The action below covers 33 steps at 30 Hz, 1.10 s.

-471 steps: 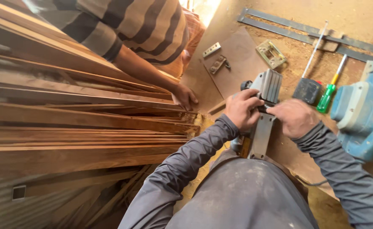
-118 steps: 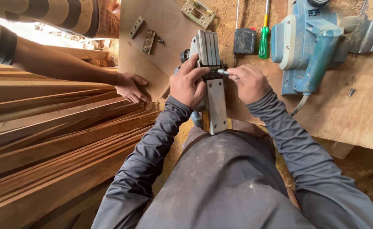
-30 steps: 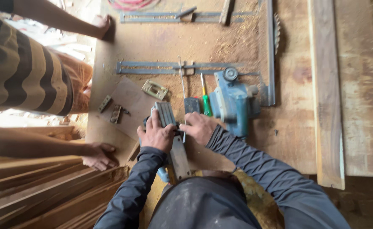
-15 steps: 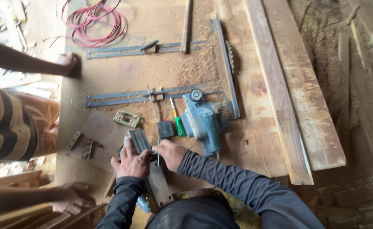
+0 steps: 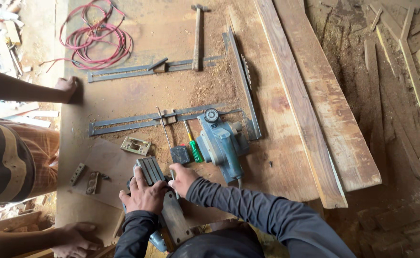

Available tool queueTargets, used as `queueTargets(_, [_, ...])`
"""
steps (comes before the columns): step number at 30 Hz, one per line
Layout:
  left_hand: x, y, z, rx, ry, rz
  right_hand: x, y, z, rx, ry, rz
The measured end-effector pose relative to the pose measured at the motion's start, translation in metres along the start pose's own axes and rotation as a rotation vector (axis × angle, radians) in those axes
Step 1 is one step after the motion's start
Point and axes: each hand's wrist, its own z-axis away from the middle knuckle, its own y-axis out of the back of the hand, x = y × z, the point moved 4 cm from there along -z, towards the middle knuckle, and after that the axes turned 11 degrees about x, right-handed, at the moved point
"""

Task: The person disassembles and adjusts a handheld power planer on a wooden workbench, using a screwdriver and a small wrench to remove screws and tighten internal components before reassembling the tool.

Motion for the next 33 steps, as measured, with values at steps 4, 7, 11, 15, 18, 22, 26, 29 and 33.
queueTargets(4, [0.0, 0.0, -0.001, -0.011, 0.01, 0.006, -0.013, 0.01, 0.003, -0.031, 0.115, 0.117])
queueTargets(7, [0.001, 0.0, -0.002, 0.015, -0.001, -0.027, -0.036, 0.025, 0.018, 0.132, 0.838, 0.481])
queueTargets(11, [0.002, 0.001, 0.001, 0.013, -0.002, -0.023, -0.037, 0.038, 0.025, 0.153, 1.296, 0.505])
queueTargets(15, [0.002, 0.005, 0.0, -0.027, -0.013, -0.031, -0.027, 0.022, 0.011, -0.03, 1.154, 0.614])
queueTargets(18, [0.002, 0.005, -0.002, -0.06, -0.014, -0.021, -0.021, 0.012, 0.004, -0.013, 0.615, 0.174])
queueTargets(22, [0.001, 0.002, -0.002, -0.033, -0.037, -0.071, -0.012, 0.006, 0.004, -0.079, -0.105, -0.133])
queueTargets(26, [-0.002, -0.009, -0.002, 0.01, -0.027, 0.017, -0.047, 0.03, 0.027, 0.117, 0.666, 0.289])
queueTargets(29, [-0.004, -0.018, -0.003, 0.176, -0.069, 0.084, -0.063, 0.039, 0.038, 0.182, 1.191, 0.523])
queueTargets(33, [-0.01, -0.032, -0.001, 0.403, -0.143, 0.123, -0.055, 0.035, 0.019, -0.027, 1.498, 0.405])
